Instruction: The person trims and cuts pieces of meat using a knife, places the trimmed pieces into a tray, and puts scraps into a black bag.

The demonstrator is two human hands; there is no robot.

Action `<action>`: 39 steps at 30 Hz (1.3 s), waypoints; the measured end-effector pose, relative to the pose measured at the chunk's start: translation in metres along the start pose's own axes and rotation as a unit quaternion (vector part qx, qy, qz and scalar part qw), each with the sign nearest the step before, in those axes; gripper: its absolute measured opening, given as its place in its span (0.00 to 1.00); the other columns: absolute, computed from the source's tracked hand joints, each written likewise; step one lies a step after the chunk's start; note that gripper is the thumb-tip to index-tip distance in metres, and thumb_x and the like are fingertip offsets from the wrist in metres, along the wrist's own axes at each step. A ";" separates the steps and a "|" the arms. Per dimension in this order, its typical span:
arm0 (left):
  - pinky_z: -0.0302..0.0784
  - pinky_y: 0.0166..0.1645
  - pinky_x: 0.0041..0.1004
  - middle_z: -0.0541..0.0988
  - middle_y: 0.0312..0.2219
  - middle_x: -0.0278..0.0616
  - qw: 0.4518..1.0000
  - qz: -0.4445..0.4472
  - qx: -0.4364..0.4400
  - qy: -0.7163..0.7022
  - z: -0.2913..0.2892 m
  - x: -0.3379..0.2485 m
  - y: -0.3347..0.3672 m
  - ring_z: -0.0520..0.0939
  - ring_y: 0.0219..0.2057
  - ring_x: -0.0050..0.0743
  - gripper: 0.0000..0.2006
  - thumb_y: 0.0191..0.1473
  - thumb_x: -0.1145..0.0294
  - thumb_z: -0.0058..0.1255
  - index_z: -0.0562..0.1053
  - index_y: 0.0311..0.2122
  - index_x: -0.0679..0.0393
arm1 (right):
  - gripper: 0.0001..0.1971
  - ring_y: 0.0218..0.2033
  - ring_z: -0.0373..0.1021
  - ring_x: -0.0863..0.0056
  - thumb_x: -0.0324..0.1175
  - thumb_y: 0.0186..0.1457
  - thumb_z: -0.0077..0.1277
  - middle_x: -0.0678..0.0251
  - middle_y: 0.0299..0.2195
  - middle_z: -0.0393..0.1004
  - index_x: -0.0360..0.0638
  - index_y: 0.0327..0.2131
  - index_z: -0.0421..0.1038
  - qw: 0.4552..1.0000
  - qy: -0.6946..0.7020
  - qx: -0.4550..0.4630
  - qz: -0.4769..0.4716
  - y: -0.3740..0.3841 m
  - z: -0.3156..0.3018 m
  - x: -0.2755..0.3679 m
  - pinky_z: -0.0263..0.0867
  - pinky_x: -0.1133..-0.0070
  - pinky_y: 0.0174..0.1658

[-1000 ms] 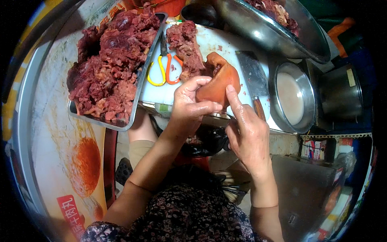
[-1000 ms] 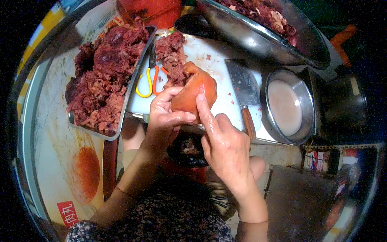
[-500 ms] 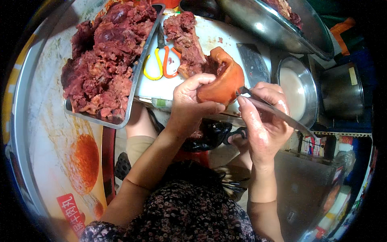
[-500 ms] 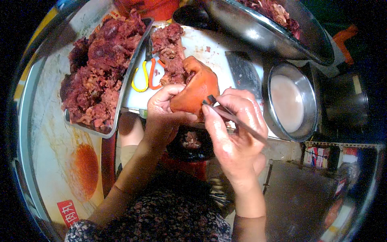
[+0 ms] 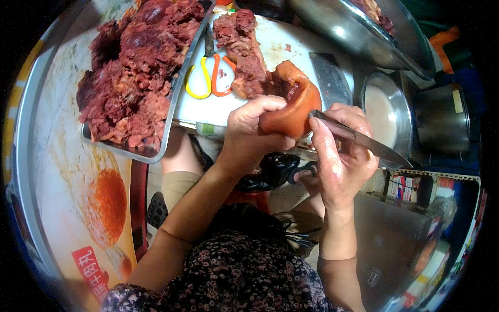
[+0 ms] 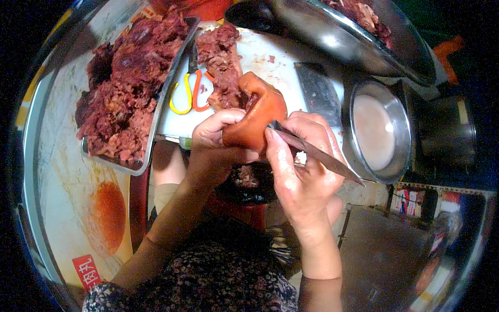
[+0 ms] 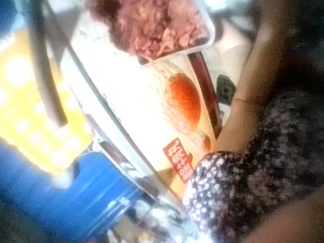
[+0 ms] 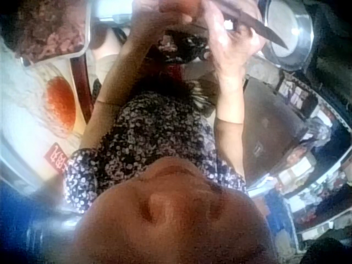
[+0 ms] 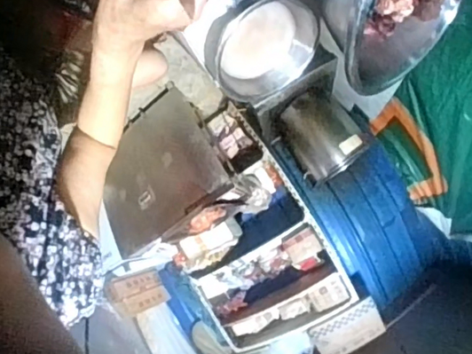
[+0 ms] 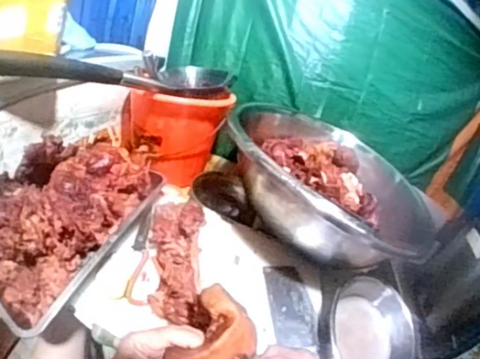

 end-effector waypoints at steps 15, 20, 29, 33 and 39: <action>0.82 0.43 0.31 0.80 0.39 0.45 0.999 -0.011 -0.031 0.017 -0.002 0.004 0.002 0.82 0.38 0.32 0.29 0.34 0.87 0.65 0.71 0.47 0.64 | 0.10 0.26 0.72 0.80 0.18 0.50 0.60 0.64 0.32 0.75 0.34 0.37 0.72 0.977 0.087 -0.135 0.139 0.004 -0.021 -0.003 0.69 0.84 0.31; 0.82 0.40 0.29 0.79 0.37 0.46 0.996 -0.060 -0.049 -0.038 -0.002 -0.006 0.005 0.82 0.36 0.32 0.28 0.36 0.83 0.65 0.70 0.47 0.68 | 0.07 0.21 0.66 0.82 0.19 0.52 0.57 0.64 0.26 0.74 0.33 0.36 0.72 0.903 0.335 -0.099 0.251 0.021 -0.052 -0.045 0.56 0.87 0.23; 0.67 0.62 0.44 0.74 0.49 0.58 0.988 -0.017 0.000 -0.154 0.007 -0.019 0.017 0.77 0.51 0.49 0.33 0.42 0.74 0.55 0.62 0.56 0.76 | 0.09 0.27 0.76 0.69 0.33 0.57 0.51 0.59 0.28 0.78 0.40 0.39 0.76 0.853 -0.369 0.060 0.363 0.065 -0.166 -0.190 0.69 0.74 0.30; 0.64 0.65 0.49 0.73 0.51 0.57 0.985 -0.005 -0.004 -0.172 0.007 -0.014 0.016 0.75 0.54 0.51 0.33 0.43 0.74 0.54 0.62 0.57 0.76 | 0.14 0.40 0.76 0.59 0.35 0.59 0.40 0.49 0.38 0.77 0.41 0.39 0.77 0.712 -0.651 0.209 0.161 0.050 -0.169 -0.242 0.70 0.64 0.43; 0.65 0.64 0.47 0.73 0.51 0.57 0.982 -0.019 -0.010 -0.190 0.010 -0.017 0.016 0.76 0.53 0.51 0.30 0.44 0.76 0.50 0.62 0.56 0.75 | 0.12 0.43 0.74 0.49 0.34 0.56 0.47 0.46 0.37 0.77 0.35 0.35 0.76 0.720 -0.567 0.325 0.234 0.069 -0.162 -0.227 0.68 0.61 0.48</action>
Point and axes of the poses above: each hand's wrist, its own y-axis towards the middle knuckle, its own z-axis out of the palm, x = y × z, the point moved 3 cm from there along y, towards the middle knuckle
